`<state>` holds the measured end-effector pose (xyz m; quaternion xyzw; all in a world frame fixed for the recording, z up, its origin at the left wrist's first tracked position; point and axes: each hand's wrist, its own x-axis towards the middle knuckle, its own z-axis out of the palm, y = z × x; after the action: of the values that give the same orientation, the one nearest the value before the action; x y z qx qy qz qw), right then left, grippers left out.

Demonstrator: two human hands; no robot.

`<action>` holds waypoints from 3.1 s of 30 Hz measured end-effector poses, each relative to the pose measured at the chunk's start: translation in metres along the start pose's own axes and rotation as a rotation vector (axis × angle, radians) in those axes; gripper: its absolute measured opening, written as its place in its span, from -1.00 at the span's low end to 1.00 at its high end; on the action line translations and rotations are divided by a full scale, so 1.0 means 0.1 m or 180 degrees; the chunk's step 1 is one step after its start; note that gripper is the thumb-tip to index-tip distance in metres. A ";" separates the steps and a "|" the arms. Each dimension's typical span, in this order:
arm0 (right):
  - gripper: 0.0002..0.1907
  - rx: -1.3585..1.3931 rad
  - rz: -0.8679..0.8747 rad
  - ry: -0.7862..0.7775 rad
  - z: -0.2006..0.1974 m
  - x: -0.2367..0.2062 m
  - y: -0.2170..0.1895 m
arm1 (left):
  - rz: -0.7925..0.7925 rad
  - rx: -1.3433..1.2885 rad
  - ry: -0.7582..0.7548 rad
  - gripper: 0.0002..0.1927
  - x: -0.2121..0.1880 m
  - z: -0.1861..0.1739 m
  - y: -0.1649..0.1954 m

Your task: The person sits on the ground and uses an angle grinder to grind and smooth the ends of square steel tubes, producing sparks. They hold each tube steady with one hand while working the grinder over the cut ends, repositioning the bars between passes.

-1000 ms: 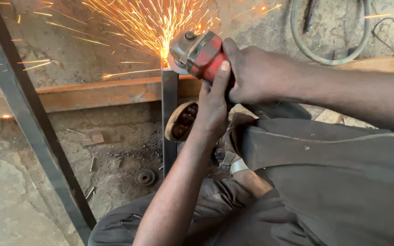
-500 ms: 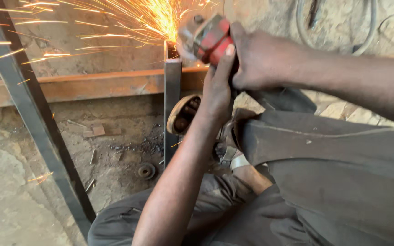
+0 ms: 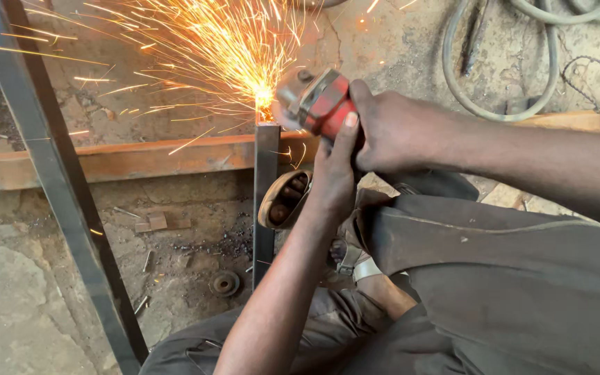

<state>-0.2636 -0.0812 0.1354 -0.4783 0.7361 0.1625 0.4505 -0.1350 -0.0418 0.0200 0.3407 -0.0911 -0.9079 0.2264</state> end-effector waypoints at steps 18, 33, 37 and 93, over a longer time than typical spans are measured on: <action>-0.17 -0.0182 0.0005 -0.0105 -0.02 -0.01 -0.03 | 0.0042 0.0007 -0.0023 -0.37 -0.05 0.04 0.00; -0.16 -0.0332 0.0117 -0.0208 -0.02 -0.04 -0.03 | 0.0175 0.0037 0.0039 -0.41 -0.09 0.05 -0.01; -0.20 -0.0488 0.0000 -0.0141 -0.02 -0.04 -0.01 | 0.0257 -0.0032 -0.0103 -0.42 -0.11 0.09 -0.04; -0.12 -0.0637 0.0003 -0.0482 -0.26 -0.01 -0.19 | 0.0182 -0.0470 0.0243 -0.43 -0.15 0.23 0.08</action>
<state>-0.2604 -0.1081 0.1541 -0.5068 0.6804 0.2711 0.4547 -0.1379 -0.0416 0.0483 0.3547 -0.0250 -0.8917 0.2801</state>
